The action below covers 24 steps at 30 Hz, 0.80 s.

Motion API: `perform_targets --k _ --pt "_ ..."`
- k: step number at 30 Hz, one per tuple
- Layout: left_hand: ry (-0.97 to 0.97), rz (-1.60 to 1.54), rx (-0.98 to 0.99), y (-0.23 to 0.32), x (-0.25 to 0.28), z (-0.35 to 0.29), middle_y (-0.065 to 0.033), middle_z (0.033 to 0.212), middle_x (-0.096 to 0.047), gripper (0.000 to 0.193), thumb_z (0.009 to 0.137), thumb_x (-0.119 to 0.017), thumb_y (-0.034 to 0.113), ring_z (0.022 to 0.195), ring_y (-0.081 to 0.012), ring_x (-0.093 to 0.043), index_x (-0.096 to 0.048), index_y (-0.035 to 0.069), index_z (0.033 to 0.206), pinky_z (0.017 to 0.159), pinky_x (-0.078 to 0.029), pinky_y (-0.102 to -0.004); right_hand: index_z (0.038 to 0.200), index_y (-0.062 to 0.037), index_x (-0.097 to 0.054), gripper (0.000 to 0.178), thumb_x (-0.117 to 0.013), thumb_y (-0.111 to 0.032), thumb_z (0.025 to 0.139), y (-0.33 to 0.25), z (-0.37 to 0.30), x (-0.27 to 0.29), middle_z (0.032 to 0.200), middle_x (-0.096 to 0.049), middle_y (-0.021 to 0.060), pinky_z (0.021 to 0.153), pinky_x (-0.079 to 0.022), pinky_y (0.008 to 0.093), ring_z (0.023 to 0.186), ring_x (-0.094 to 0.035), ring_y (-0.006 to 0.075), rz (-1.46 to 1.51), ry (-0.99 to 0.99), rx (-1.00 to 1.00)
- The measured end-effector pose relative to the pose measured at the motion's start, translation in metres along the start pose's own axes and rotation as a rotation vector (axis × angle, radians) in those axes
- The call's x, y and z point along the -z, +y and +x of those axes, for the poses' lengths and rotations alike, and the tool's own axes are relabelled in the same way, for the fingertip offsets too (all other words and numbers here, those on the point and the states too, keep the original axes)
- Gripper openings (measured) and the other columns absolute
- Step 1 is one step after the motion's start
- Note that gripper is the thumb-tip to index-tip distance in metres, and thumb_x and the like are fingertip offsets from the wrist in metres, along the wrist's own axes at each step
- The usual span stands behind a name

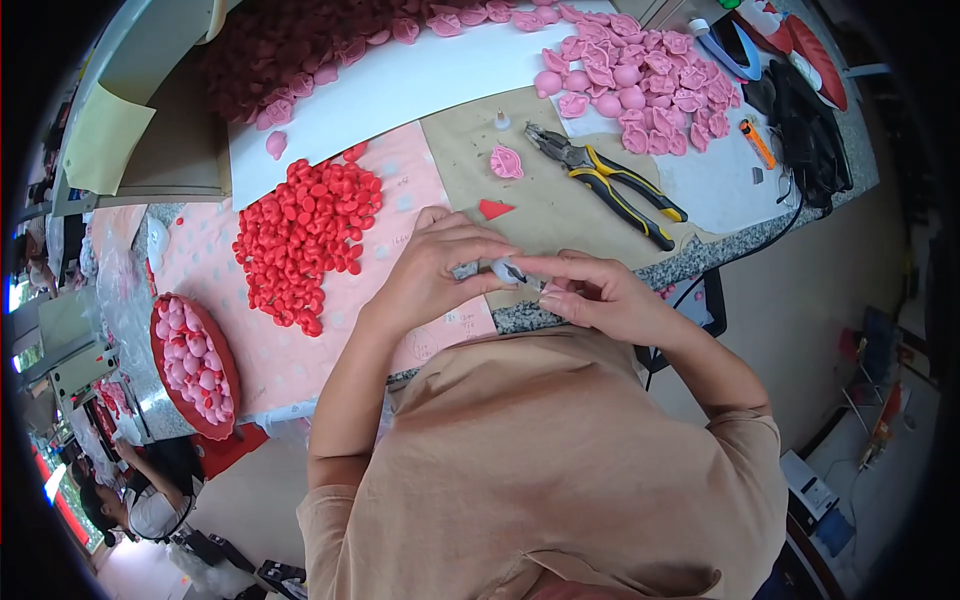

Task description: Assembling small plastic toy components using glue and pliers at a factory workbench.

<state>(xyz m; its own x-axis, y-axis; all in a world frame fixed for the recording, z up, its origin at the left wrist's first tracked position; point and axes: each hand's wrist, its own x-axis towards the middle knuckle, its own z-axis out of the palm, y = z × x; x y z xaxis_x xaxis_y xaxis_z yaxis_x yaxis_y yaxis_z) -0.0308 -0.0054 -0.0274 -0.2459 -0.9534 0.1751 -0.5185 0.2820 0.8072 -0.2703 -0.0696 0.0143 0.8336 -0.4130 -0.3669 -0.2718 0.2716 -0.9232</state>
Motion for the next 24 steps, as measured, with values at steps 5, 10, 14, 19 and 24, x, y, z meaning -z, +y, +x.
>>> perform_targets --k 5,10,14,19,24 --pt "0.002 -0.009 -0.007 -0.001 -0.001 -0.001 0.0017 0.097 -0.071 0.034 0.068 -0.08 0.018 0.09 -0.0165 -0.06 -0.074 0.015 0.101 0.091 -0.036 -0.0342 0.138 -0.0101 -0.053 0.045 -0.061 -0.006 0.094 0.016 0.002 -0.001 0.092 -0.049 -0.0023 0.061 -0.037 0.0198 0.072 -0.043 0.0038 -0.095 0.037 0.131" --pt "-0.002 -0.009 -0.003 -0.002 -0.001 -0.001 0.0014 0.097 -0.071 0.034 0.069 -0.081 0.02 0.09 -0.0161 -0.06 -0.074 0.015 0.101 0.091 -0.036 -0.0339 0.138 -0.0116 -0.054 0.043 -0.059 -0.006 0.095 0.006 -0.001 -0.007 0.085 -0.05 -0.0035 0.054 -0.035 0.0198 0.063 -0.04 0.0026 0.121 0.055 -0.019" --pt "0.003 -0.01 -0.01 -0.005 -0.002 -0.001 0.0012 0.097 -0.071 0.034 0.069 -0.081 0.021 0.091 -0.0159 -0.061 -0.074 0.015 0.101 0.09 -0.036 -0.0337 0.137 -0.0117 -0.054 0.042 -0.058 -0.006 0.096 0.004 0.0 -0.002 0.083 -0.049 -0.0042 0.053 -0.034 0.0194 0.06 -0.039 0.0021 0.401 0.004 -0.187" --pt "0.005 -0.009 -0.012 -0.004 -0.001 -0.002 0.0008 0.098 -0.071 0.034 0.069 -0.081 0.021 0.091 -0.0161 -0.061 -0.074 0.014 0.101 0.09 -0.036 -0.0337 0.136 -0.0101 -0.055 0.04 -0.057 -0.006 0.096 0.011 0.003 -0.004 0.086 -0.045 -0.0038 0.057 -0.035 0.0193 0.065 -0.04 0.003 -0.016 0.055 0.095" --pt "0.007 -0.02 -0.013 -0.005 -0.002 -0.001 0.0006 0.097 -0.071 0.033 0.069 -0.081 0.021 0.091 -0.0165 -0.061 -0.074 0.015 0.101 0.088 -0.037 -0.0335 0.134 -0.0091 -0.058 0.04 -0.059 -0.004 0.094 0.019 0.001 -0.011 0.086 -0.043 -0.0025 0.062 -0.036 0.0219 0.072 -0.041 0.0067 0.017 0.13 0.135"
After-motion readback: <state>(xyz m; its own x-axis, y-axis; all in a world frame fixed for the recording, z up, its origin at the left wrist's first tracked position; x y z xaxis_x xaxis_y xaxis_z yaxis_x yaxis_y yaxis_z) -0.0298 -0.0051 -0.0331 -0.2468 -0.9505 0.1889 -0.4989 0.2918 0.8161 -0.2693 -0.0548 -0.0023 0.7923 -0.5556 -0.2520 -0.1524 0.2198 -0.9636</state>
